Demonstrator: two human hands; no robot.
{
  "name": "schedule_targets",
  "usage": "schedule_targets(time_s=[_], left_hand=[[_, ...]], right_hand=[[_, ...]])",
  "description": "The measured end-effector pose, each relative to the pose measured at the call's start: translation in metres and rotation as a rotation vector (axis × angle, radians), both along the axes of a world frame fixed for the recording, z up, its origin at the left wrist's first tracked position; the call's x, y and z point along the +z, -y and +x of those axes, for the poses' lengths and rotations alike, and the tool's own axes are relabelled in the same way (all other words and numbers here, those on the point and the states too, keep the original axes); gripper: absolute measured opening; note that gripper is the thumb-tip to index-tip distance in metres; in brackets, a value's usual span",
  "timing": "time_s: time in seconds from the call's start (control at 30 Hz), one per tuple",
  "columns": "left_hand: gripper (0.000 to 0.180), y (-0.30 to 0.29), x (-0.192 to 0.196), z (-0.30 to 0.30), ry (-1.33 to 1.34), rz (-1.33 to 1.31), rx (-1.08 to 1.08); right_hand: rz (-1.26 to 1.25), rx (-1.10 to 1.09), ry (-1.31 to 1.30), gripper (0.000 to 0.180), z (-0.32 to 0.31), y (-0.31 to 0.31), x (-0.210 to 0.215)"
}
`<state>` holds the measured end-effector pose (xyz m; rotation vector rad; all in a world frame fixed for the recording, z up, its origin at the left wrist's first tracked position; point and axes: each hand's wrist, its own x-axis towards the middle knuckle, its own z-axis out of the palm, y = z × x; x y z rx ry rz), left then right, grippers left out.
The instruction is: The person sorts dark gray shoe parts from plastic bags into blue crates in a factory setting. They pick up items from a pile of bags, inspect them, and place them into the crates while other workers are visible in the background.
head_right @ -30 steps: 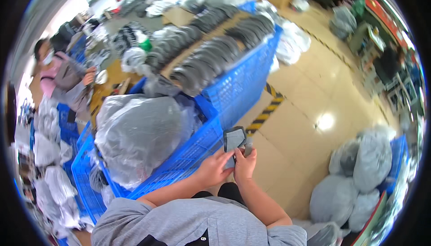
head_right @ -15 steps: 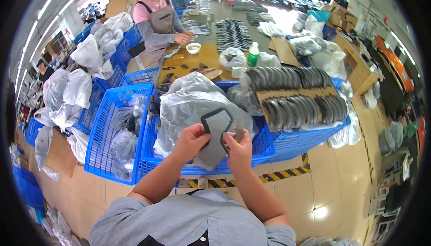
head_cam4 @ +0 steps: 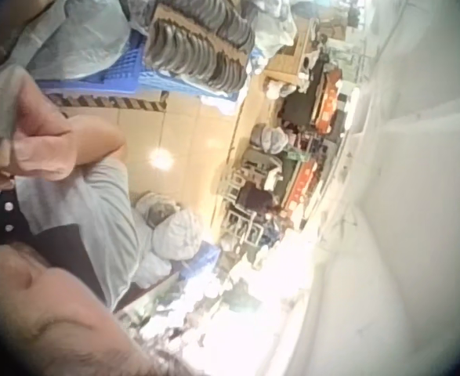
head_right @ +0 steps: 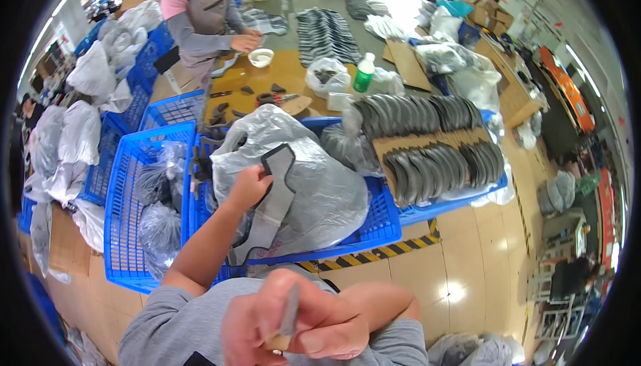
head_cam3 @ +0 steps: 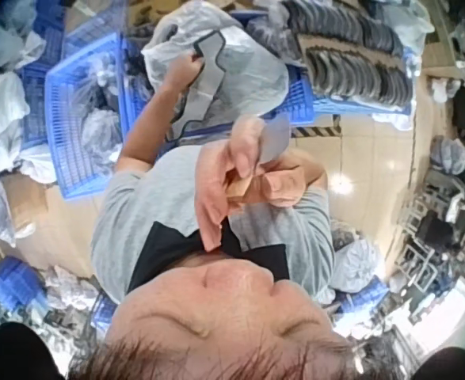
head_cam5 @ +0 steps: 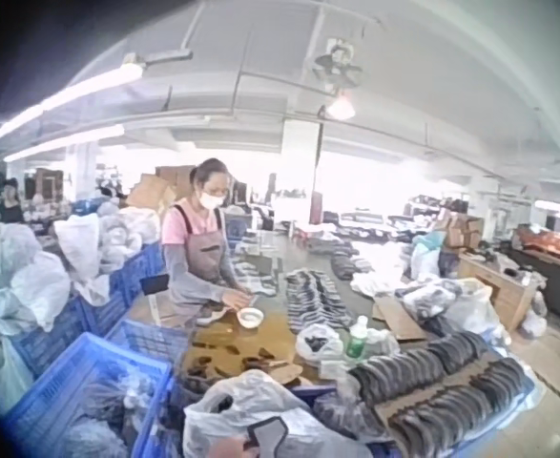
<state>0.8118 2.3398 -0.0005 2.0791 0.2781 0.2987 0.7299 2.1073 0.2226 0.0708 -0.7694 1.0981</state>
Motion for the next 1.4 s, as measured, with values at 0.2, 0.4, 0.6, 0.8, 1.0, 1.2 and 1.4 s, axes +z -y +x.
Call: schedule_targets(time_s=[0.2,0.4,0.6,0.8,1.0,1.2,1.4], left_hand=[[0.025,-0.003,0.011,0.0,-0.145,0.106,0.015],[0.027,-0.005,0.013,0.001,-0.13,0.094,-0.006],[0.024,-0.02,0.059,-0.023,-0.09,-0.174,0.136],[0.019,-0.01,0.095,-0.036,-0.059,-0.294,0.113],[0.009,-0.009,0.085,-0.046,-0.061,-0.261,0.243],[0.013,-0.006,0.052,-0.05,0.069,-0.713,0.543],[0.015,0.016,0.036,-0.029,0.062,-0.689,0.576]], right_hand=[[0.173,0.042,-0.158,0.025,0.013,-0.023,-0.003],[-0.007,-0.035,0.178,0.021,0.066,-0.02,-0.015],[-1.121,-0.486,0.716,0.011,0.158,-0.059,-0.112],[-1.126,-0.49,1.06,0.016,0.175,-0.072,-0.142],[-1.123,-0.59,1.145,0.024,0.188,-0.077,-0.133],[-1.204,-0.719,1.038,0.031,0.25,-0.073,-0.201],[-1.241,-0.615,0.841,0.028,0.243,-0.078,-0.223]])
